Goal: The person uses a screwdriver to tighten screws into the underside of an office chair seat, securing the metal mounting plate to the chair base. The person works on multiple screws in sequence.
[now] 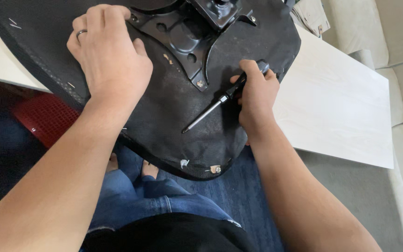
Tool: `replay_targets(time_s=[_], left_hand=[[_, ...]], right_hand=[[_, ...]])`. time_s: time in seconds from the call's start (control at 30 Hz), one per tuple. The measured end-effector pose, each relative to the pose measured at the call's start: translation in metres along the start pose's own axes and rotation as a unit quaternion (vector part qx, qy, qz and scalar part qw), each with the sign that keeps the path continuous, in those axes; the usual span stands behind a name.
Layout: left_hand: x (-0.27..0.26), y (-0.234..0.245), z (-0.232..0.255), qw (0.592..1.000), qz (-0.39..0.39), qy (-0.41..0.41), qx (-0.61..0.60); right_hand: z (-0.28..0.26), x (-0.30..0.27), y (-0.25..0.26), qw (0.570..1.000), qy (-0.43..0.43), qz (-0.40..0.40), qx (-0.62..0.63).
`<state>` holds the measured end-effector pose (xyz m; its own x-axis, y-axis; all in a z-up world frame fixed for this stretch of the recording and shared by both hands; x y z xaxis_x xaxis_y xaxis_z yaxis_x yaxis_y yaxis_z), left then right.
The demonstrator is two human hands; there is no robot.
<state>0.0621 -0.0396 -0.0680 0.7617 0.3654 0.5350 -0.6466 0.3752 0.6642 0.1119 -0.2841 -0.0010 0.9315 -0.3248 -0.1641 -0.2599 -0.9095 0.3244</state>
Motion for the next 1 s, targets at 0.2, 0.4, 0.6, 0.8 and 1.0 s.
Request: replay_targets(time_s=[0.2, 0.4, 0.6, 0.8, 1.0], left_hand=[[0.019, 0.004, -0.01, 0.999, -0.012, -0.004, -0.031], [0.032, 0.002, -0.02, 0.998, -0.009, -0.036, -0.057], [0.039, 0.009, -0.024, 0.992, -0.026, -0.014, -0.119], [0.052, 0.028, -0.035, 0.973, -0.141, -0.014, -0.182], [0.06, 0.041, -0.032, 0.968, -0.196, -0.042, -0.153]], right_hand=[[-0.003, -0.001, -0.01, 0.999, -0.009, 0.044, -0.013], [-0.004, 0.0, -0.018, 0.996, -0.03, 0.082, -0.014], [-0.012, -0.007, -0.02, 0.995, -0.041, 0.087, 0.019], [-0.015, -0.019, -0.025, 0.991, -0.067, 0.044, 0.105], [-0.01, -0.026, -0.023, 0.987, -0.07, 0.032, 0.14]])
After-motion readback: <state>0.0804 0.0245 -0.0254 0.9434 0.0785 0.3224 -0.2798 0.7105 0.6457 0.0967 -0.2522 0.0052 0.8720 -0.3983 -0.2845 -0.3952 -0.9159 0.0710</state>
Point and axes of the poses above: each hand's wrist, its own x-axis towards the middle knuckle, its own y-axis out of the back of the hand, z = x × y, the point moved 1 cm from there along x, towards the middle knuckle
